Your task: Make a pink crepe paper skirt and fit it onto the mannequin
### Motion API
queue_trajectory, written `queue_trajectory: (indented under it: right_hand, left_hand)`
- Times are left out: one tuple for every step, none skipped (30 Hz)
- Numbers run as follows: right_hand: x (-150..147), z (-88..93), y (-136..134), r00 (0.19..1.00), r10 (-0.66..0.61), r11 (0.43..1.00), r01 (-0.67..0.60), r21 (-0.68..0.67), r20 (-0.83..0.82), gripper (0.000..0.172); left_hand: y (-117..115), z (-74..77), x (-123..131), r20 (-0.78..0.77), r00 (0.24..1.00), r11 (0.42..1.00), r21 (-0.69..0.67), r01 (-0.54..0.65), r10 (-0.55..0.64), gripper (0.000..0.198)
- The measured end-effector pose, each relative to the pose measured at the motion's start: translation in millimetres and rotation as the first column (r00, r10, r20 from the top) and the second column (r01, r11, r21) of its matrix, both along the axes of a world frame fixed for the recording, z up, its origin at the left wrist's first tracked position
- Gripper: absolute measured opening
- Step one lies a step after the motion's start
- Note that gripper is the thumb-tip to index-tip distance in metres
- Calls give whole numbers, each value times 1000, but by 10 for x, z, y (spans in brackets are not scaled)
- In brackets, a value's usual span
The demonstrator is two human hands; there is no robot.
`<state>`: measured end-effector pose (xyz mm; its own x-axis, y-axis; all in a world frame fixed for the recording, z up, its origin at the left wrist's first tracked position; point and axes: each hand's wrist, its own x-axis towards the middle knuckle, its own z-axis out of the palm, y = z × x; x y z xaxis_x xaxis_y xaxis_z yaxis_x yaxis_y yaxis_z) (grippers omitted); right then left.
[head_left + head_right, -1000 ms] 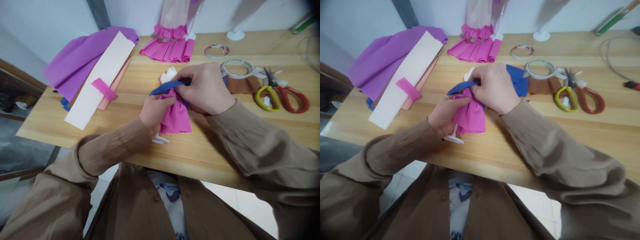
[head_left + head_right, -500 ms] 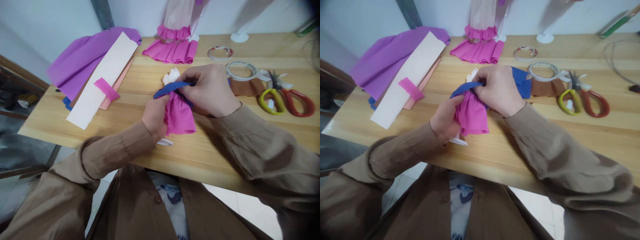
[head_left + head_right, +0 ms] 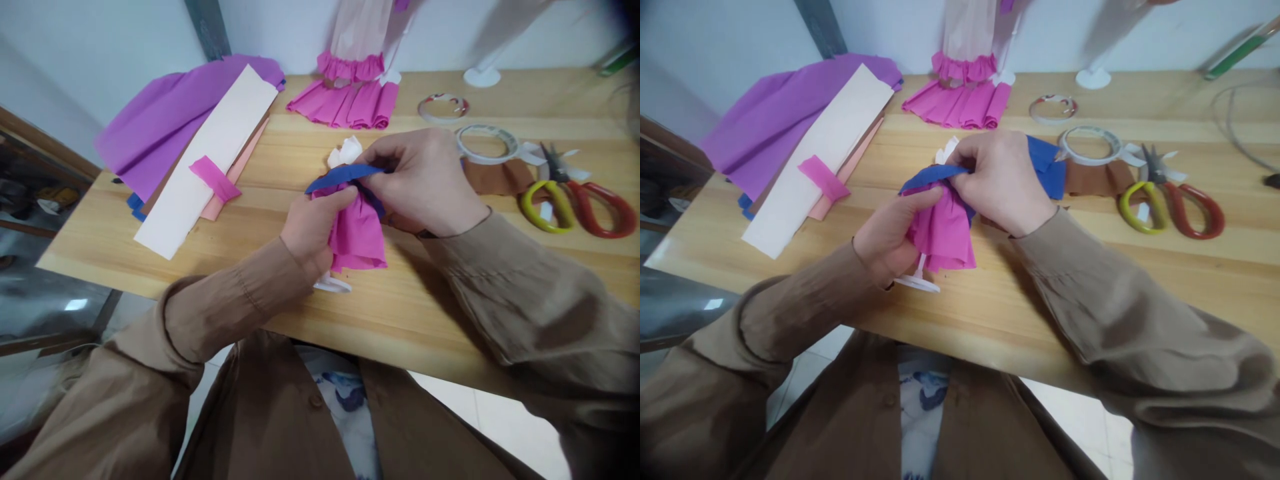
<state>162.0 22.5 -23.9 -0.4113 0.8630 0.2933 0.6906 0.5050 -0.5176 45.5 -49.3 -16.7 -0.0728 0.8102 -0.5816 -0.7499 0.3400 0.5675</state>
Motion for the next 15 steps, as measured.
queue_trajectory:
  right_hand:
    - [-2,16,-8,1000,5,1000,-5,-11,8,12]
    - [-1,33,-14,1000,11,1000,-10,-21,16,12]
    - [1,50,-19,1000,16,999,-16,-30,27,13]
    - [5,66,-21,999,22,999,-20,-34,44,13]
    - [11,79,-21,997,32,999,-30,-31,72,14]
    - [19,89,-18,992,53,998,-50,-24,113,16]
    - [28,97,-15,985,68,998,-67,-8,158,19]
    - [37,103,-13,977,75,997,-79,13,202,21]
    - [46,108,-11,968,74,996,-84,32,241,22]
    - [54,114,-13,960,68,996,-83,44,272,23]
    - [61,123,-17,954,60,996,-78,48,295,22]
    - [68,134,-25,949,51,997,-69,47,311,20]
    - [73,149,-35,944,46,997,-63,42,327,19]
    - [77,166,-46,938,37,998,-54,40,344,18]
    - [81,184,-56,931,16,998,-36,48,363,17]
  left_hand:
    - [9,-15,0,-32,999,1000,17,3,-2,16]
    - [21,-30,1,-75,997,999,34,4,-1,16]
    - [35,-42,3,-119,993,999,43,4,1,16]
    - [48,-50,4,-152,988,999,39,2,4,17]
    - [58,-53,6,-177,984,1000,27,2,2,17]
    - [64,-51,7,-193,981,1000,11,3,-1,17]
    - [66,-46,7,-199,980,1000,3,4,-3,17]
    - [66,-39,8,-197,980,1000,1,6,-5,17]
    - [65,-32,8,-191,982,1000,5,5,-4,18]
    - [64,-26,9,-183,983,1000,13,4,-1,20]
    - [63,-23,10,-176,984,1000,23,2,2,21]
    - [64,-22,12,-171,985,1000,31,-2,7,21]
    - [67,-23,14,-170,985,999,36,-5,11,22]
    - [71,-25,16,-176,984,999,34,-4,10,23]
    - [75,-27,19,-186,983,1000,30,-2,8,23]
